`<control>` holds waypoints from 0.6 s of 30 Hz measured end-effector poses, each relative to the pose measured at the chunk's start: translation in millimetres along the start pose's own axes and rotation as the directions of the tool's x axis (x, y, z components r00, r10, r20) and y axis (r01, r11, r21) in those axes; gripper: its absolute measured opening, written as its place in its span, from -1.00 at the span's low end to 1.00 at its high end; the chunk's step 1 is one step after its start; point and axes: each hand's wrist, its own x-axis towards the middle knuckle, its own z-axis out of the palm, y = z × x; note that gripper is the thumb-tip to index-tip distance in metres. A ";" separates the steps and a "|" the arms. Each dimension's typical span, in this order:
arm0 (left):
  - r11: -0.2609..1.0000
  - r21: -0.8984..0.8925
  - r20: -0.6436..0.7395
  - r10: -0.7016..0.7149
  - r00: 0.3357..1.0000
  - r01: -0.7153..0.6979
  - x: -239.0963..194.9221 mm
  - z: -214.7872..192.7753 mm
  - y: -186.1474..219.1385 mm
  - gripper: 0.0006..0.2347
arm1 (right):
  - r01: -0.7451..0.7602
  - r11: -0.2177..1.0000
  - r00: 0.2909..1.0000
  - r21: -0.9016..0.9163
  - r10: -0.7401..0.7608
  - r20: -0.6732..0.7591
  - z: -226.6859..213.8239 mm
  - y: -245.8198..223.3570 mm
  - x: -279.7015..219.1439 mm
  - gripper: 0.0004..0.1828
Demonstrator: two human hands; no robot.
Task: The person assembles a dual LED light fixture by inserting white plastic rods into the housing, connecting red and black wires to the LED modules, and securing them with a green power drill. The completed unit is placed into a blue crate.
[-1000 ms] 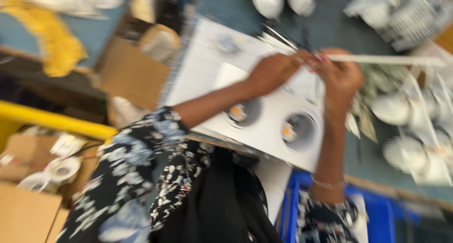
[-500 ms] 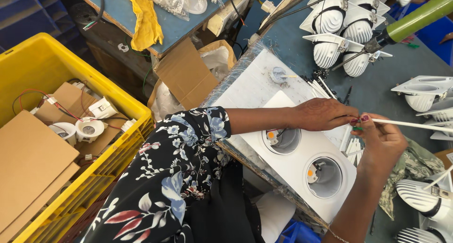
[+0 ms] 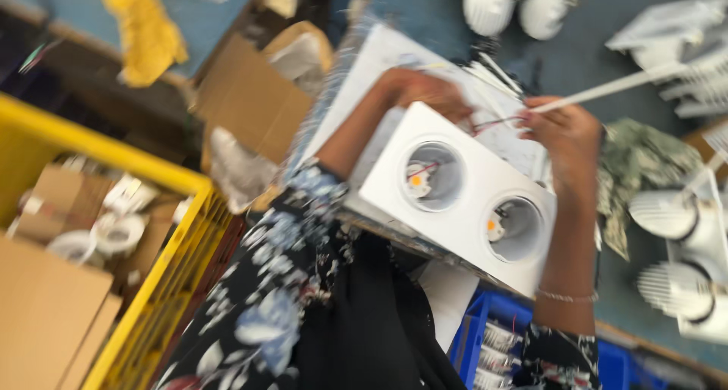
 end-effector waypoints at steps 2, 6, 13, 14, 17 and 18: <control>0.983 -0.149 0.183 -0.082 0.980 0.110 -15.2 -12.2 -10.4 -0.65 | -0.052 0.996 0.998 -0.071 0.055 0.041 5.4 4.9 10.0 -0.80; 0.909 -0.336 0.394 -0.101 0.914 0.245 -18.6 -6.4 -30.9 -0.58 | -0.297 0.953 0.896 -0.052 0.297 0.330 18.6 13.7 27.2 -0.82; 0.853 -0.508 0.319 0.059 0.946 0.119 -22.6 2.7 -46.4 -0.68 | -0.375 0.908 0.783 -0.189 0.419 0.459 27.8 15.4 26.8 -0.81; 0.822 -0.564 0.304 0.124 0.945 0.074 -21.5 2.9 -47.0 -0.69 | -0.385 0.920 0.807 -0.071 0.373 0.458 25.7 15.0 27.0 -0.81; 0.873 -0.464 0.299 -0.001 0.954 0.147 -19.1 1.1 -47.2 -0.70 | -0.369 0.916 0.870 0.157 0.281 0.405 19.5 16.1 31.1 -0.83; 0.885 -0.437 0.303 -0.020 0.953 0.157 -17.2 0.1 -46.1 -0.69 | -0.354 0.923 0.885 0.149 0.279 0.373 18.6 17.2 32.6 -0.83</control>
